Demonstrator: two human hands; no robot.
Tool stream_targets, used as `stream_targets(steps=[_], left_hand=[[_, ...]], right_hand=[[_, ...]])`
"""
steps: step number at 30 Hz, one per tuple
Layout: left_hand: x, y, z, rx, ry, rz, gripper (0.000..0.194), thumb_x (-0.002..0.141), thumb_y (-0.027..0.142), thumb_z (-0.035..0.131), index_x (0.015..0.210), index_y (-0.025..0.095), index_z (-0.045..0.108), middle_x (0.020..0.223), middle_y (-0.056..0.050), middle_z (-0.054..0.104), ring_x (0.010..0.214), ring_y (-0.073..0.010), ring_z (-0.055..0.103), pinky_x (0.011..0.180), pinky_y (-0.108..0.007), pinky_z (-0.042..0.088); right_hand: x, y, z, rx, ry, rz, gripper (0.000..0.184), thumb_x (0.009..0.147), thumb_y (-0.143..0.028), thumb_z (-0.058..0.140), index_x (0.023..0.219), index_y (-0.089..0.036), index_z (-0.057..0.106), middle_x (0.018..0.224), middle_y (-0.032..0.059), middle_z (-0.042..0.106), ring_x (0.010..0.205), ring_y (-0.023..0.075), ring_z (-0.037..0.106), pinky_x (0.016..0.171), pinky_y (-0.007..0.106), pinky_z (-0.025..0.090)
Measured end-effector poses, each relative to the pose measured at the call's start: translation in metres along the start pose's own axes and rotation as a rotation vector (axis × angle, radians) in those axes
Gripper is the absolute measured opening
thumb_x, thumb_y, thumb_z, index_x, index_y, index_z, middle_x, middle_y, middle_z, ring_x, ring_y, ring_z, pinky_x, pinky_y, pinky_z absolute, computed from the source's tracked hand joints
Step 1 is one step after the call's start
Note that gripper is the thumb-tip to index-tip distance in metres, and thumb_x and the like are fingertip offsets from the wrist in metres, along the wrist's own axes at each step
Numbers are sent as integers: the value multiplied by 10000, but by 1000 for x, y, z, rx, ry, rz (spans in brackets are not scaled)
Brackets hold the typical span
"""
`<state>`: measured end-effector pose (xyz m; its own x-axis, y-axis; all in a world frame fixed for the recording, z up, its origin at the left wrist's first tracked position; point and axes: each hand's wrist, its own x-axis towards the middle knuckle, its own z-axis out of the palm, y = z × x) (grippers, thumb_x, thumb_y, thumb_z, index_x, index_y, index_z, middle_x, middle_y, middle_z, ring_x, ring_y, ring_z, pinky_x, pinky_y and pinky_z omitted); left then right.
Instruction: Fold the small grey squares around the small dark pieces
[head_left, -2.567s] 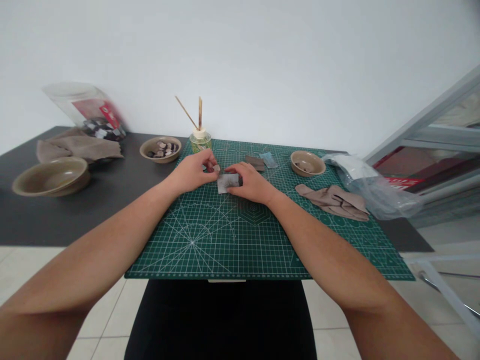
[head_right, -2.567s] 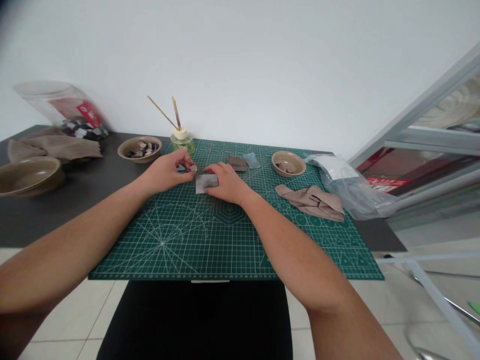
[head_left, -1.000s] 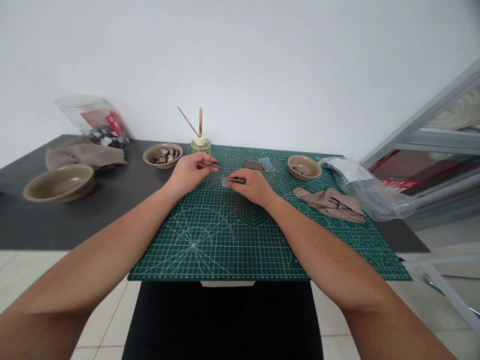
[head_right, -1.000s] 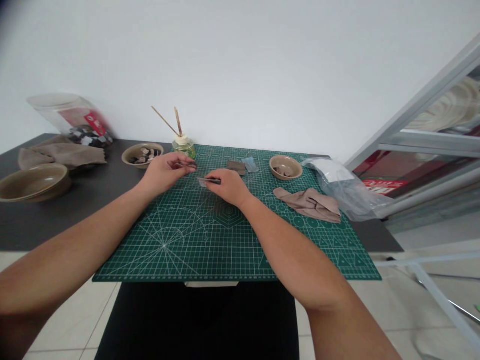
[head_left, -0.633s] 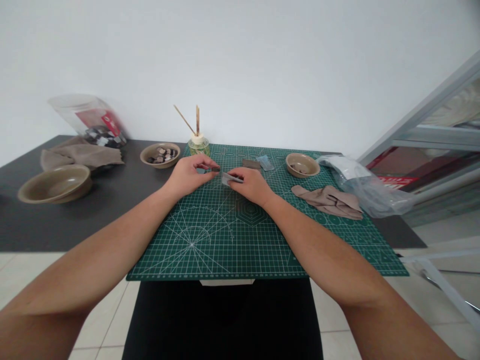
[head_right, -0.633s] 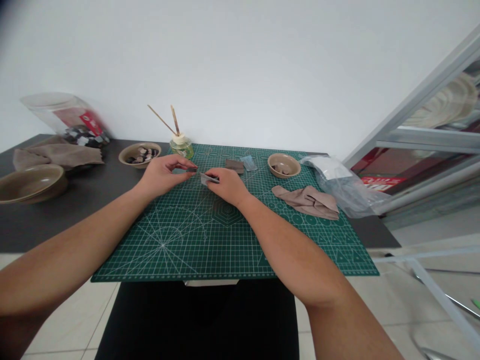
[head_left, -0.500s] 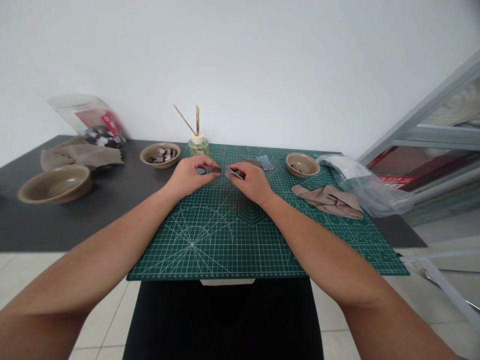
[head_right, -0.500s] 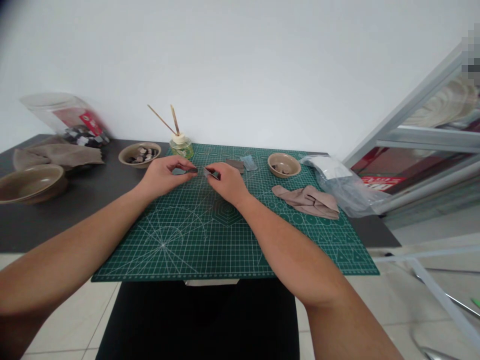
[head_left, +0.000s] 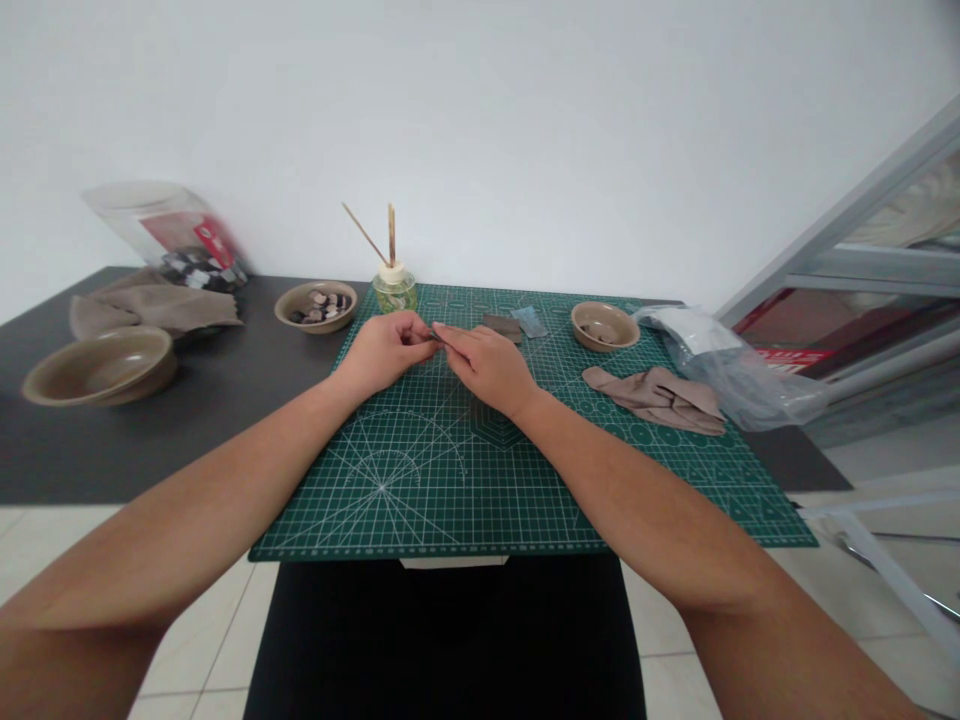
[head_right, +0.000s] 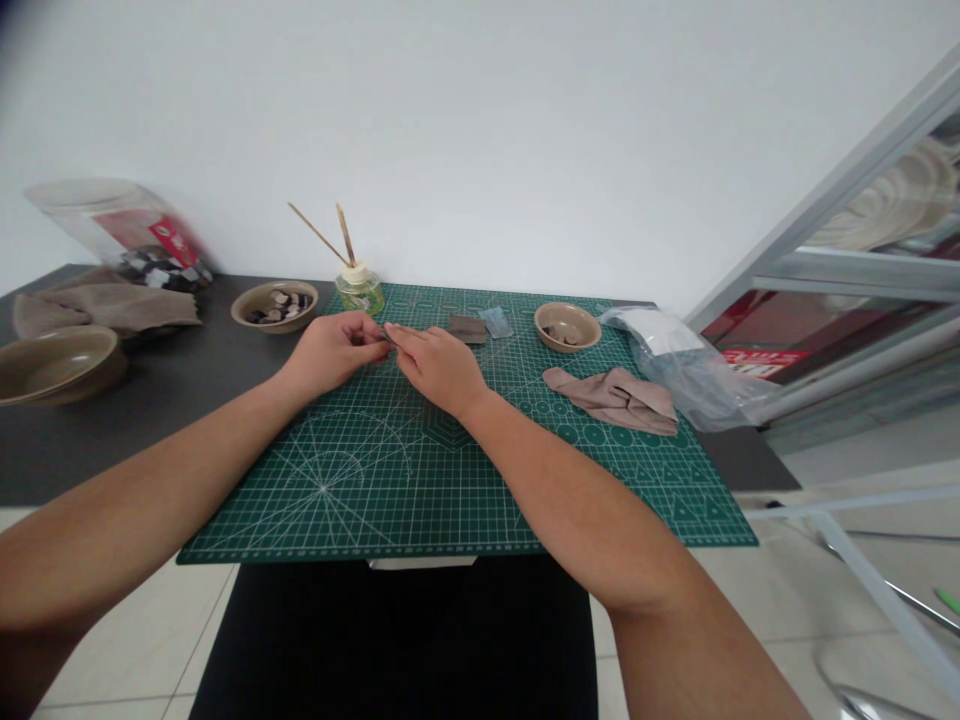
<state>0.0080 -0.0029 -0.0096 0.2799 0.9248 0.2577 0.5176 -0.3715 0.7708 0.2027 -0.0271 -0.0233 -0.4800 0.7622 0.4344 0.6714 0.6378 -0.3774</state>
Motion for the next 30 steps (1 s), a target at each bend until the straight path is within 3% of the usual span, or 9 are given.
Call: stream_targets(steps=[5,10,16,23,30], left_hand=[[-2,5,-1,-16,-2,-10,184,733,333,708,692,174,625,634,-4,671,580,-127,546,569,-264,404],[-1,1,-1,-55,30,-21,157,711,302,725,697,171,641,644,-5,691,598,-133,579,584,-259,426],[2,-11,2,-125,41,7,266,729,406,771,759,169,653,681,-33,718,603,-143,596,566,-260,423],[1,-8,2,-48,39,32,197,698,308,760,667,164,629,607,13,632,573,-115,530,552,-250,394],[1,-10,4,-106,49,25,214,746,357,757,713,166,666,655,-15,700,593,-133,583,561,-256,417]], right_hand=[[0,-2,2,-37,-38,-19,490,1031,-209,410,1501,-164,543,1533,83,570,1280,246,639,1121,431,474],[1,1,4,-35,-61,-92,585,972,-119,417,1554,-156,466,1615,80,466,1413,226,538,1196,434,418],[-1,-6,-2,-156,-87,26,571,1007,-139,366,1574,-107,426,1603,101,479,1337,244,600,1129,411,483],[-2,-19,-7,-237,-120,36,548,1033,-182,376,1576,-142,433,1603,77,475,1303,226,625,1081,370,520],[-2,-23,-10,-236,-115,117,545,1031,-187,374,1571,-165,441,1594,51,484,1298,211,641,1033,350,558]])
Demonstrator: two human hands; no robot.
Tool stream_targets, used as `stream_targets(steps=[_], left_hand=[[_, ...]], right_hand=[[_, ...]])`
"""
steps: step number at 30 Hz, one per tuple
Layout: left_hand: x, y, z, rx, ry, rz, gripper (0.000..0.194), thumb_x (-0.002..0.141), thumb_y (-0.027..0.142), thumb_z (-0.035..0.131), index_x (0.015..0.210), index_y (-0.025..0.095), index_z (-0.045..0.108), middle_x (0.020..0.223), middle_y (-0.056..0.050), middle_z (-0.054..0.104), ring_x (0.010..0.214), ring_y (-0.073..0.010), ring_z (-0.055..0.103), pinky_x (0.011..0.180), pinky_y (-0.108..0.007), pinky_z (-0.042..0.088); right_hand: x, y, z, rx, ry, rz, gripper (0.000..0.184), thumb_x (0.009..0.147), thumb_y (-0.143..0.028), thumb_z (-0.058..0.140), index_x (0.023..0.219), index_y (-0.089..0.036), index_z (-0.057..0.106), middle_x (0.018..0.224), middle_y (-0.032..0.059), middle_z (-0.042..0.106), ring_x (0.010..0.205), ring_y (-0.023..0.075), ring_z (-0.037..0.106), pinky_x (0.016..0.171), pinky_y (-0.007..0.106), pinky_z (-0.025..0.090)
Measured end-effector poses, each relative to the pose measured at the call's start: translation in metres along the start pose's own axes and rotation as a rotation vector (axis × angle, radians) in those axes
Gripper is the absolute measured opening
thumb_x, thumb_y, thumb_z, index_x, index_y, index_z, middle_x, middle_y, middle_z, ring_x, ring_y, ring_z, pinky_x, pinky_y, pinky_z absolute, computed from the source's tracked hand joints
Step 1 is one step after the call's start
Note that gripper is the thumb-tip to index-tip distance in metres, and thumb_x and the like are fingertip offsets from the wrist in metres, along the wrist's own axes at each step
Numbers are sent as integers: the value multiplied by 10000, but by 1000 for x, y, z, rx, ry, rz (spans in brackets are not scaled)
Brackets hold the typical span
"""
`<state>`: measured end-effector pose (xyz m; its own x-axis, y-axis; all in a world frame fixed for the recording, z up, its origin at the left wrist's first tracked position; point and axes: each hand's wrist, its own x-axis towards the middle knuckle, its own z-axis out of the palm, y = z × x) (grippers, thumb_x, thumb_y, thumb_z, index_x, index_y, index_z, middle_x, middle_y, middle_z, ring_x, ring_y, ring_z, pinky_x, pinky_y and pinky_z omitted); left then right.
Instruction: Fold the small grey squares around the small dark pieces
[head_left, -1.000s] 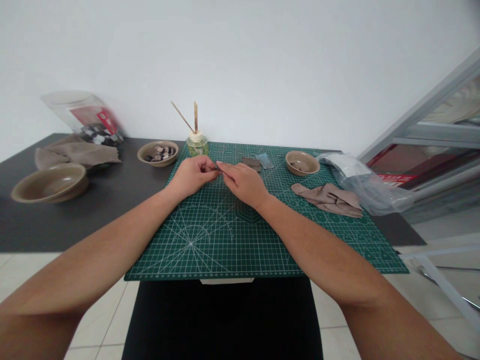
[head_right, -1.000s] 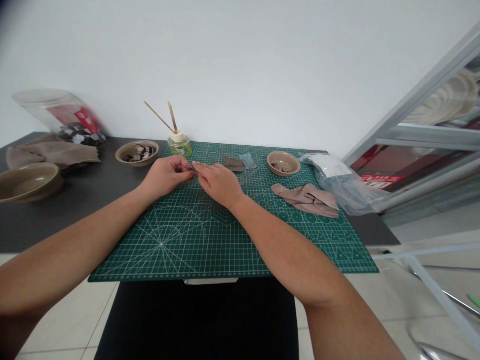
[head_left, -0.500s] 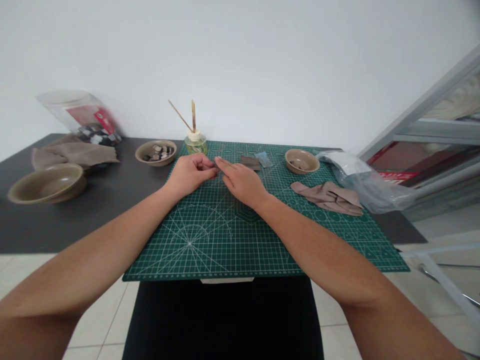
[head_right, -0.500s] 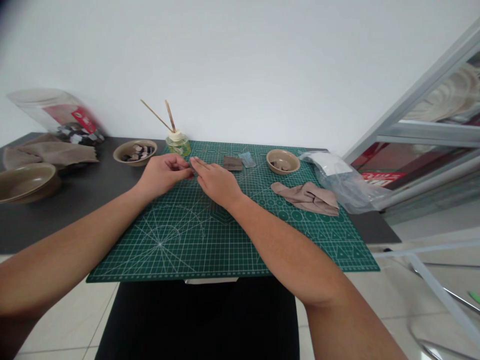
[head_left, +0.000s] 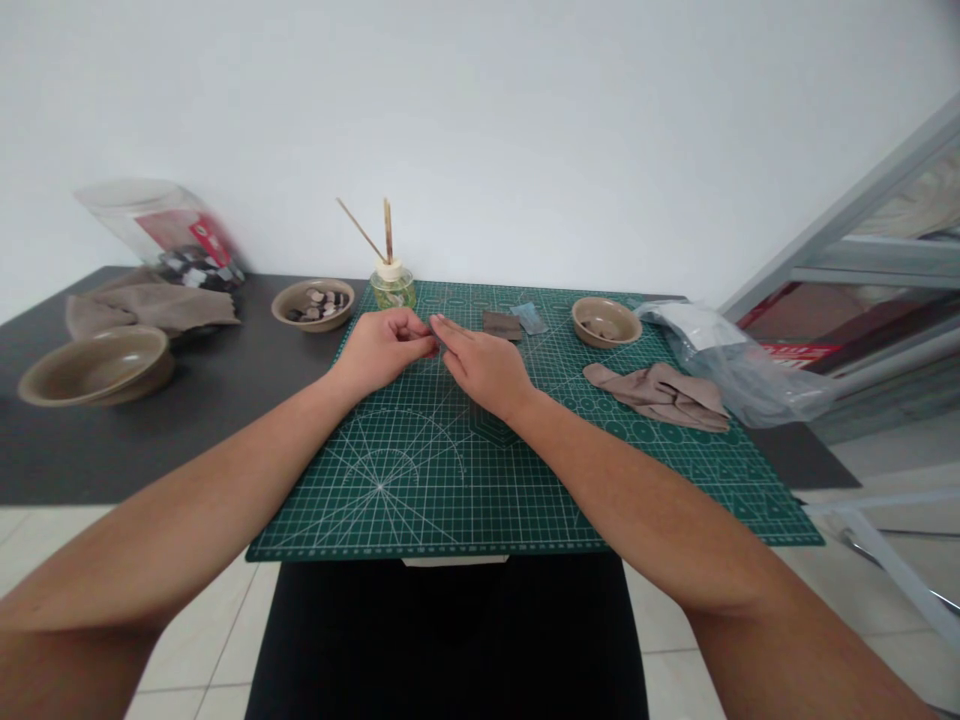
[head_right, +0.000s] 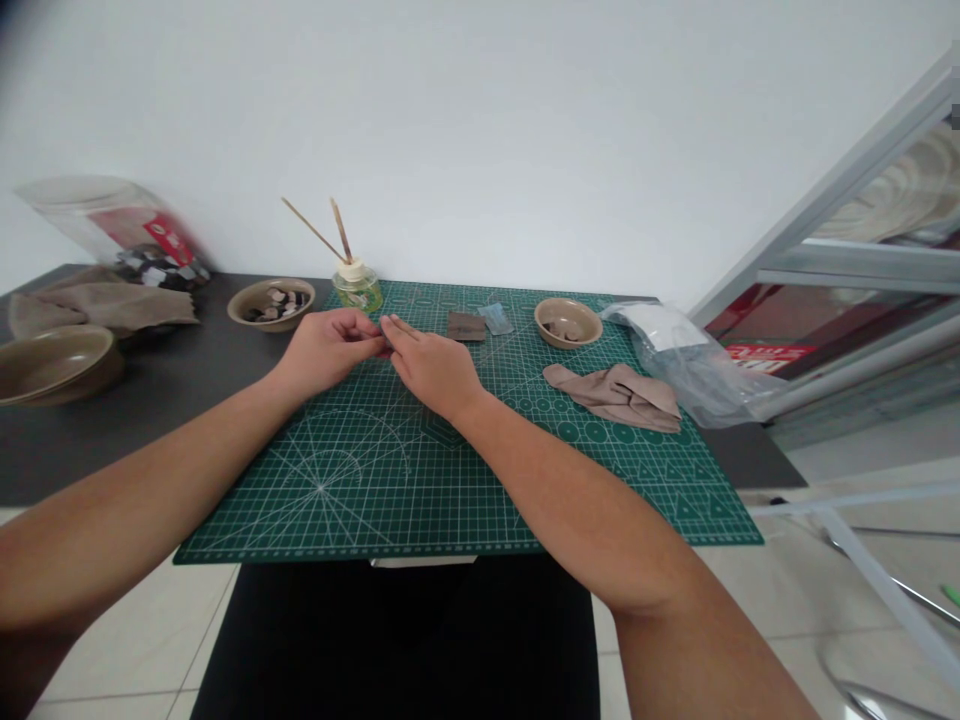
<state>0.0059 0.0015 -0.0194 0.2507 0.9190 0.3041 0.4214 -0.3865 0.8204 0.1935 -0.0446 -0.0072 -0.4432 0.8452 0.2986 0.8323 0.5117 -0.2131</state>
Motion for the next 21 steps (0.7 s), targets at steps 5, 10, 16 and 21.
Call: stream_targets(steps=[5,10,16,21], left_hand=[[1,-2,1,-96,-8,-20,266,736,405,791,759,174,661,721,-42,752,634,-158,645,594,-275,461],[2,-2,0,-69,-36,-27,236,729,365,779,738,177,636,671,-23,713,596,-142,604,557,-264,422],[0,0,1,-71,-23,16,196,732,299,753,696,187,596,606,20,628,543,-111,513,529,-253,379],[-1,-1,3,-137,17,49,232,734,328,790,721,200,596,674,-3,681,623,-142,589,572,-267,440]], right_hand=[[-2,3,1,16,24,35,544,1028,-189,370,1567,-162,442,1574,47,514,1346,194,610,1047,330,551],[-2,-1,2,10,10,25,554,1029,-194,377,1581,-163,421,1588,58,489,1337,204,618,1038,338,559],[-1,-3,1,38,-2,2,552,1027,-185,384,1577,-156,426,1602,64,464,1362,208,599,1067,354,549],[-1,2,1,70,25,23,547,1019,-170,392,1562,-143,447,1570,75,514,1381,198,583,1092,342,529]])
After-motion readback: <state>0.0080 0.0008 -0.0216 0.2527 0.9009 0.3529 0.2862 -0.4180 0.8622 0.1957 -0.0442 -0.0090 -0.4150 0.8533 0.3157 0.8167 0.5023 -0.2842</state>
